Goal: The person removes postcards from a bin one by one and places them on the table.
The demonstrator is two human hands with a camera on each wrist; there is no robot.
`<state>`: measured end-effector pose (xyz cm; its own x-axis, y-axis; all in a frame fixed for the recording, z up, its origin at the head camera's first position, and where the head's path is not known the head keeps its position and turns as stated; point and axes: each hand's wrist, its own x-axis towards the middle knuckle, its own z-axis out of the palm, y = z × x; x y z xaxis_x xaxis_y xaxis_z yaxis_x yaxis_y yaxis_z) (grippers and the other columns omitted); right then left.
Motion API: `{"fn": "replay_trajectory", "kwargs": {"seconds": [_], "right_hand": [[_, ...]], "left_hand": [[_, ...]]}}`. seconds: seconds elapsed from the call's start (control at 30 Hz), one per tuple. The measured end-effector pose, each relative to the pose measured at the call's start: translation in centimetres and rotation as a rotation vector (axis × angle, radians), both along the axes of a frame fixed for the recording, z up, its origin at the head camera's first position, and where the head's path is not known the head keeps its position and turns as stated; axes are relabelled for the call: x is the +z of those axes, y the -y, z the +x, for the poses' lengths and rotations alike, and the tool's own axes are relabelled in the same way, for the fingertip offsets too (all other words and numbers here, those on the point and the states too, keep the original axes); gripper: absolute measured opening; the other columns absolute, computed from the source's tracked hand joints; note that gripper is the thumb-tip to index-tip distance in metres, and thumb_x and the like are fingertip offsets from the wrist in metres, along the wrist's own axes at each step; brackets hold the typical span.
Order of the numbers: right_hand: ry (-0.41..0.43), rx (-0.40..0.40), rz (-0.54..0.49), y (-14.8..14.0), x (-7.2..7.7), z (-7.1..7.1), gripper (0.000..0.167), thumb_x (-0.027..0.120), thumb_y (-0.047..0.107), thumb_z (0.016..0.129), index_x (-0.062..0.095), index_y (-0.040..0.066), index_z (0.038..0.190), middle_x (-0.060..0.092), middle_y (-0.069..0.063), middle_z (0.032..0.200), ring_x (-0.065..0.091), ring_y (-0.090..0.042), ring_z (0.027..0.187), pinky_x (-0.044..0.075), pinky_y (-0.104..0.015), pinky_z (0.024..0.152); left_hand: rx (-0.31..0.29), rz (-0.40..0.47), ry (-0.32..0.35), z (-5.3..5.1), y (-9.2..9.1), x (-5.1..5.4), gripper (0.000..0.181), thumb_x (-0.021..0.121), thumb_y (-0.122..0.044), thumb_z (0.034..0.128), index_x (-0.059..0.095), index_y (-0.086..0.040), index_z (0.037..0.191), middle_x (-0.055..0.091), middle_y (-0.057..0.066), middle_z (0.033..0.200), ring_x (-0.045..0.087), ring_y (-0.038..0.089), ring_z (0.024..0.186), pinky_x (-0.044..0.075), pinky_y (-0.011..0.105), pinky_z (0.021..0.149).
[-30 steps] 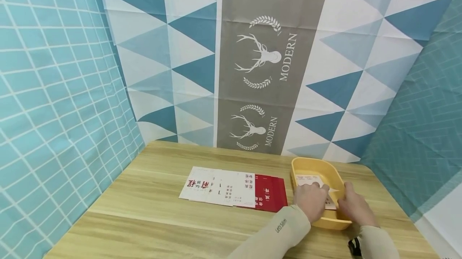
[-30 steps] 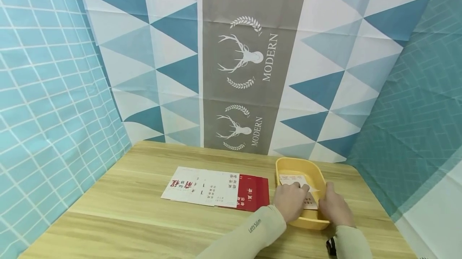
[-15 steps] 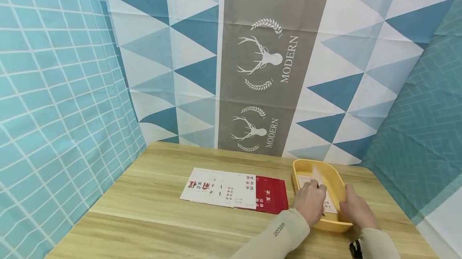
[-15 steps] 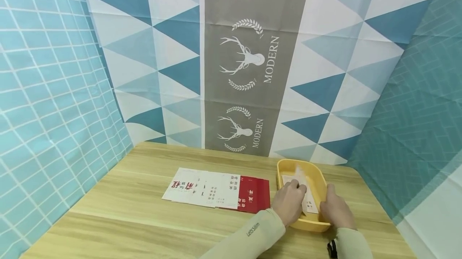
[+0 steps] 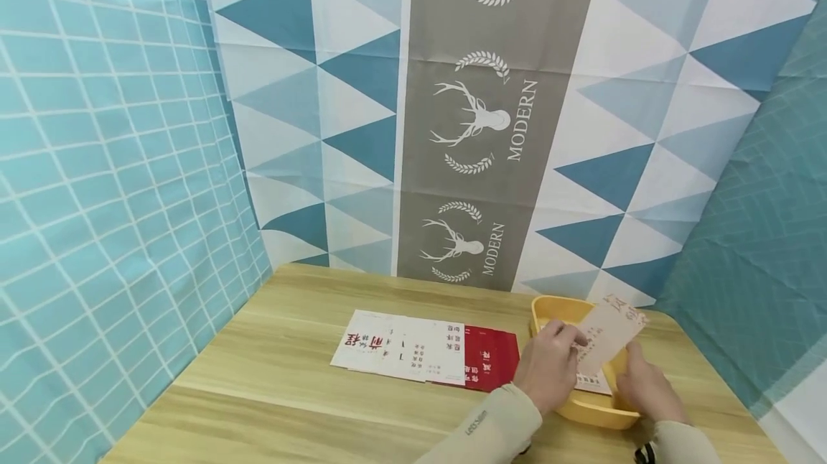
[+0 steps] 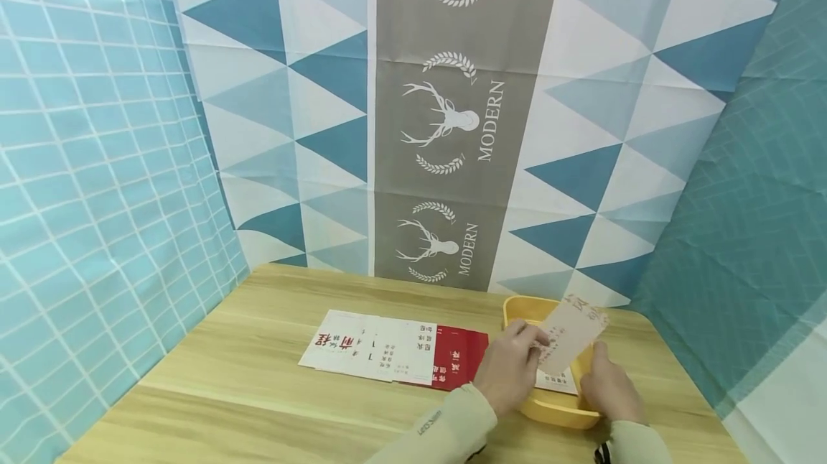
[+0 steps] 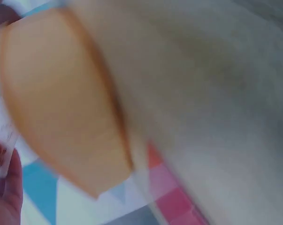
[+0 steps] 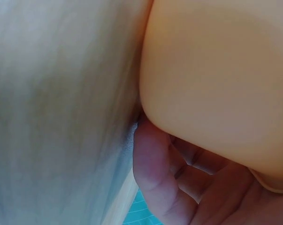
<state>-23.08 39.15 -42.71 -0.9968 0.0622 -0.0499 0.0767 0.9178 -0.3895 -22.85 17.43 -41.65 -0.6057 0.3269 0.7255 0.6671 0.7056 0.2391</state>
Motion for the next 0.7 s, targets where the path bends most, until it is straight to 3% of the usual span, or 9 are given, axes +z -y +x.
{"fn": "replay_trajectory", "kwargs": {"seconds": [0.17, 0.33, 0.47, 0.57, 0.7], "right_hand": [[0.002, -0.011, -0.008, -0.1, -0.6, 0.2, 0.060, 0.050, 0.006, 0.086, 0.021, -0.015, 0.135, 0.057, -0.043, 0.106, 0.064, -0.044, 0.088, 0.052, -0.052, 0.072], [0.030, -0.039, -0.015, 0.3, -0.6, 0.1, 0.062, 0.049, 0.005, 0.088, 0.019, -0.014, 0.138, 0.055, -0.044, 0.110, 0.062, -0.044, 0.091, 0.052, -0.053, 0.076], [0.023, -0.032, -0.011, 0.4, -0.5, 0.0, 0.059, 0.050, 0.005, 0.088, 0.022, -0.013, 0.136, 0.057, -0.041, 0.105, 0.062, -0.041, 0.087, 0.052, -0.052, 0.074], [0.021, -0.029, -0.010, 0.3, -0.4, -0.1, 0.056, 0.049, 0.005, 0.088, 0.022, -0.012, 0.134, 0.057, -0.038, 0.103, 0.061, -0.039, 0.085, 0.052, -0.051, 0.072], [0.037, -0.036, -0.015, 0.2, -0.1, 0.0, 0.059, 0.048, 0.006, 0.088, 0.020, -0.014, 0.137, 0.056, -0.041, 0.106, 0.061, -0.039, 0.086, 0.051, -0.051, 0.072]], "left_hand": [[-0.134, 0.162, 0.271, 0.6, 4.0, 2.7, 0.018, 0.074, -0.012, 0.0903, 0.067, -0.024, 0.100, 0.071, -0.012, 0.102, 0.063, -0.006, 0.087, 0.046, 0.004, 0.068], [-0.209, 0.284, 0.532, 0.5, 10.4, 4.8, 0.025, 0.070, -0.009, 0.0921, 0.060, -0.021, 0.112, 0.066, -0.006, 0.094, 0.057, 0.000, 0.071, 0.050, 0.016, 0.059], [-0.215, 0.286, 0.657, -0.4, 16.4, 5.0, 0.034, 0.065, -0.007, 0.0944, 0.050, -0.017, 0.124, 0.066, 0.004, 0.098, 0.058, 0.009, 0.064, 0.052, 0.023, 0.054], [-0.211, 0.253, 0.723, -1.7, 20.6, 4.8, 0.041, 0.064, -0.004, 0.0940, 0.046, -0.014, 0.130, 0.067, 0.010, 0.109, 0.063, 0.014, 0.073, 0.055, 0.027, 0.062], [-0.163, 0.233, 0.792, -3.1, 25.5, 4.8, 0.050, 0.066, 0.002, 0.0899, 0.046, -0.010, 0.134, 0.066, 0.014, 0.106, 0.065, 0.019, 0.081, 0.057, 0.036, 0.071]]}}
